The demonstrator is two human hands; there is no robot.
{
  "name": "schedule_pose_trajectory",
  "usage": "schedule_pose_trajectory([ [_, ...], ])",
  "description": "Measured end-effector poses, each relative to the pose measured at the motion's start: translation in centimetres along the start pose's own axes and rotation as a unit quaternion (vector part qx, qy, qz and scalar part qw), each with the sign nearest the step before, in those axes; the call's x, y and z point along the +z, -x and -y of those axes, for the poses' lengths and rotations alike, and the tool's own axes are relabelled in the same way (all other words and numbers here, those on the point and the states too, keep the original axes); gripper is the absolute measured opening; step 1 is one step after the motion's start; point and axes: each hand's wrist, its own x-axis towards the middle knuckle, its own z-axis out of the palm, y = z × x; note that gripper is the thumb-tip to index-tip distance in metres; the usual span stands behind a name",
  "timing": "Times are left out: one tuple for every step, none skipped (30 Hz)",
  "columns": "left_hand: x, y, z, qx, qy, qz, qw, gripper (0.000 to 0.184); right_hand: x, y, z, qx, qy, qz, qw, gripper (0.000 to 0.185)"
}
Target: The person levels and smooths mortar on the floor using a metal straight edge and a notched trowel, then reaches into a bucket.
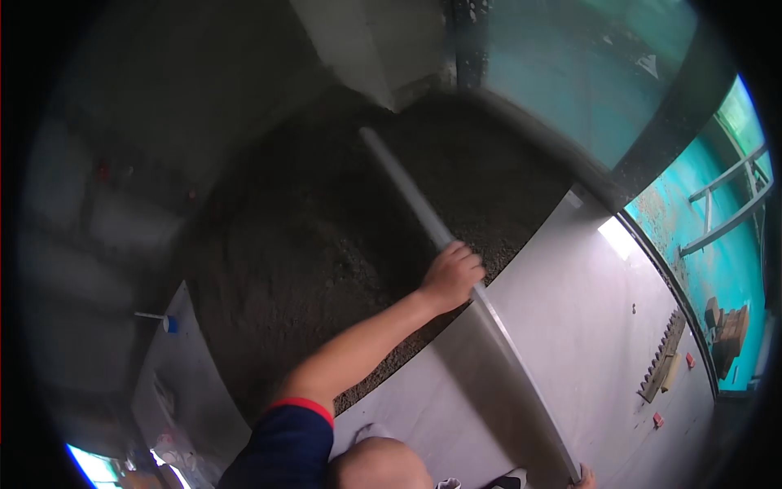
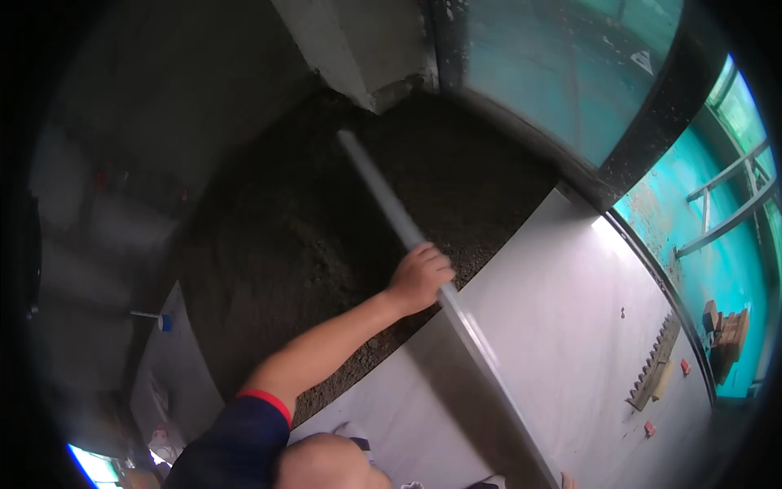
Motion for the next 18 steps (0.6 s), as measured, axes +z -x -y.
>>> schedule_pose_trajectory([
  [1.3, -1.8, 0.4, 0.022, 0.001, 0.004, 1.0, 0.003, -3.4, -0.4, 5.6, -0.01, 0.161, 0.007, 0.987, 0.054],
  [2.8, -3.4, 0.7, 0.027, -0.005, -0.004, 1.0, 0.003, -8.0, -2.0, 16.0, -0.022, 0.302, 0.012, 0.953, 0.055],
  [4.0, -4.7, 1.1, 0.035, -0.011, -0.012, 0.999, 0.005, -7.4, -2.5, 16.4, 0.012, 0.309, 0.012, 0.951, 0.055],
  [4.6, -5.9, 1.6, 0.036, -0.026, -0.011, 0.999, 0.005, -6.8, -3.1, 16.8, 0.046, 0.315, 0.013, 0.948, 0.055],
  [5.2, -6.7, 2.2, 0.037, -0.04, -0.01, 0.998, 0.006, -6.2, -3.4, 17.2, 0.082, 0.32, 0.014, 0.944, 0.055],
  [5.5, -7.0, 2.7, 0.037, -0.053, -0.007, 0.998, 0.007, -6.1, -4.1, 19.2, 0.056, 0.296, -0.007, 0.954, 0.055],
  [5.8, -6.8, 3.3, 0.032, -0.055, 0.002, 0.998, 0.007, -6.0, -5.4, 22.2, 0.031, 0.27, -0.027, 0.962, 0.054],
  [6.0, -6.6, 3.9, 0.029, -0.057, 0.011, 0.998, 0.007, -5.9, -6.1, 24.0, 0.007, 0.244, -0.048, 0.969, 0.053],
  [5.7, -6.5, 4.0, 0.025, -0.059, 0.021, 0.998, 0.007, -5.6, -6.3, 24.1, -0.004, 0.239, -0.046, 0.97, 0.053],
  [5.2, -5.9, 4.3, 0.017, -0.053, 0.017, 0.998, 0.006, -5.3, -6.8, 24.0, -0.015, 0.235, -0.042, 0.971, 0.053],
  [4.4, -4.6, 4.7, 0.008, -0.047, 0.014, 0.999, 0.006, -5.1, -7.0, 23.8, -0.026, 0.231, -0.037, 0.972, 0.053],
  [3.1, -3.5, 5.3, -0.003, -0.045, 0.009, 0.999, 0.005, -4.7, -7.5, 23.5, -0.012, 0.232, -0.002, 0.973, 0.053],
  [2.1, -2.3, 6.2, -0.016, -0.044, 0.01, 0.999, 0.005, -4.4, -8.0, 23.3, 0.002, 0.234, 0.033, 0.972, 0.053],
  [1.2, -1.0, 7.1, -0.03, -0.041, 0.011, 0.999, 0.004, -4.0, -8.4, 23.1, 0.016, 0.238, 0.068, 0.969, 0.053],
  [0.3, 0.5, 7.8, -0.045, -0.037, 0.013, 0.998, 0.005, -3.6, -8.8, 23.8, -0.011, 0.229, 0.059, 0.971, 0.054],
  [-1.1, 2.0, 8.6, -0.063, -0.042, 0.008, 0.997, 0.006, -3.1, -9.4, 26.1, -0.036, 0.221, 0.05, 0.973, 0.055],
  [-2.7, 3.5, 9.6, -0.079, -0.046, 0.001, 0.996, 0.007, -2.8, -10.1, 28.6, -0.061, 0.211, 0.039, 0.975, 0.056],
  [-4.1, 5.1, 10.1, -0.093, -0.059, 0.002, 0.994, 0.007, -2.6, -10.7, 31.1, -0.079, 0.205, 0.037, 0.975, 0.059],
])
